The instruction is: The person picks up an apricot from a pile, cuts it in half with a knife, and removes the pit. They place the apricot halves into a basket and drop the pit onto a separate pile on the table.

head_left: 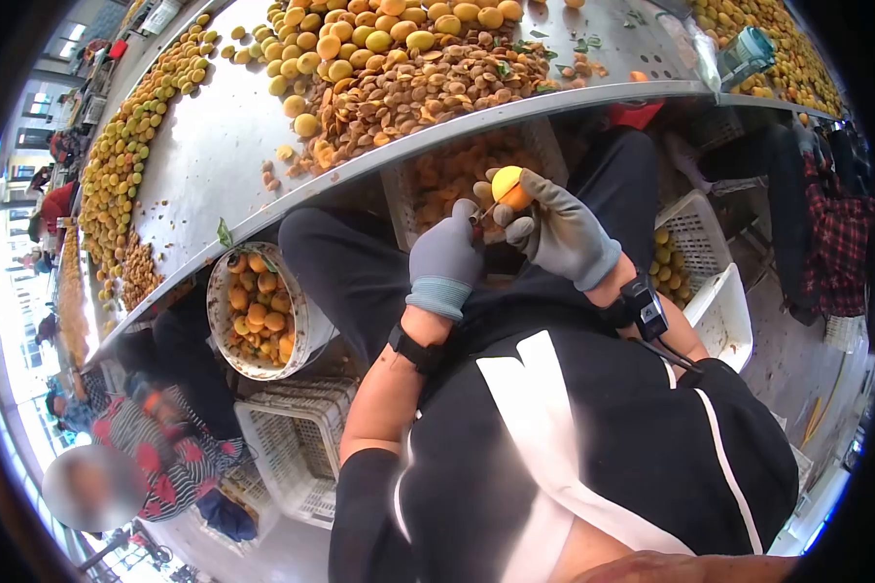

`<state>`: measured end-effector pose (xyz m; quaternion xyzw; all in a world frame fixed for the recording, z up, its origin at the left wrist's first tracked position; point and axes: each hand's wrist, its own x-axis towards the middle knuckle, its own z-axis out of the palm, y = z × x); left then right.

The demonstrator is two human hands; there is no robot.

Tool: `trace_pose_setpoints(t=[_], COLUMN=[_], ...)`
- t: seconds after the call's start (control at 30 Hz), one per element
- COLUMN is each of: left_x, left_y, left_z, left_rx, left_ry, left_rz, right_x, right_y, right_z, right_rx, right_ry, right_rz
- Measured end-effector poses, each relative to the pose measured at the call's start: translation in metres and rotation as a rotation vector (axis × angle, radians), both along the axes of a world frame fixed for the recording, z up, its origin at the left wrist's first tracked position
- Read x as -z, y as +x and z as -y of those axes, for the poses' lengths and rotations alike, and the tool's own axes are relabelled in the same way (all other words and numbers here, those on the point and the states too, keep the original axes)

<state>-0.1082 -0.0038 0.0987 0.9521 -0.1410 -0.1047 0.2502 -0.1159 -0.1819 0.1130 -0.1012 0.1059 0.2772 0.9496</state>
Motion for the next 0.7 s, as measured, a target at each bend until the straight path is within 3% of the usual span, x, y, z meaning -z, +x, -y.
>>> trace_pose_setpoints(t=[0.03, 0.1, 0.2, 0.33, 0.4, 0.63, 0.7], left_x=[-0.001, -0.008, -0.01, -0.002, 0.0, 0.015, 0.018], left_y=[0.0, -0.004, -0.001, 0.002, 0.005, 0.018, 0.017], left_z=[0.0, -0.001, 0.001, 0.002, 0.002, -0.002, -0.002], left_rx=[-0.006, -0.014, -0.019, -0.021, -0.024, -0.023, -0.02], left_ry=[0.006, 0.016, 0.006, -0.017, -0.016, -0.027, -0.077], left_rz=[0.0, -0.002, 0.041, 0.107, 0.12, 0.02, 0.02], right_x=[0.004, 0.013, -0.003, 0.0, 0.008, 0.003, 0.004], right_y=[0.0, -0.001, 0.001, 0.003, 0.005, 0.003, 0.001], right_z=[-0.001, -0.006, -0.009, -0.002, 0.001, -0.001, 0.001], right_rx=[0.0, 0.104, 0.14, 0.063, -0.028, 0.002, -0.039], right_ry=[0.0, -0.254, -0.442, -0.299, 0.018, -0.078, -0.105], right_rz=[0.001, 0.175, 0.163, 0.091, 0.052, 0.019, 0.137])
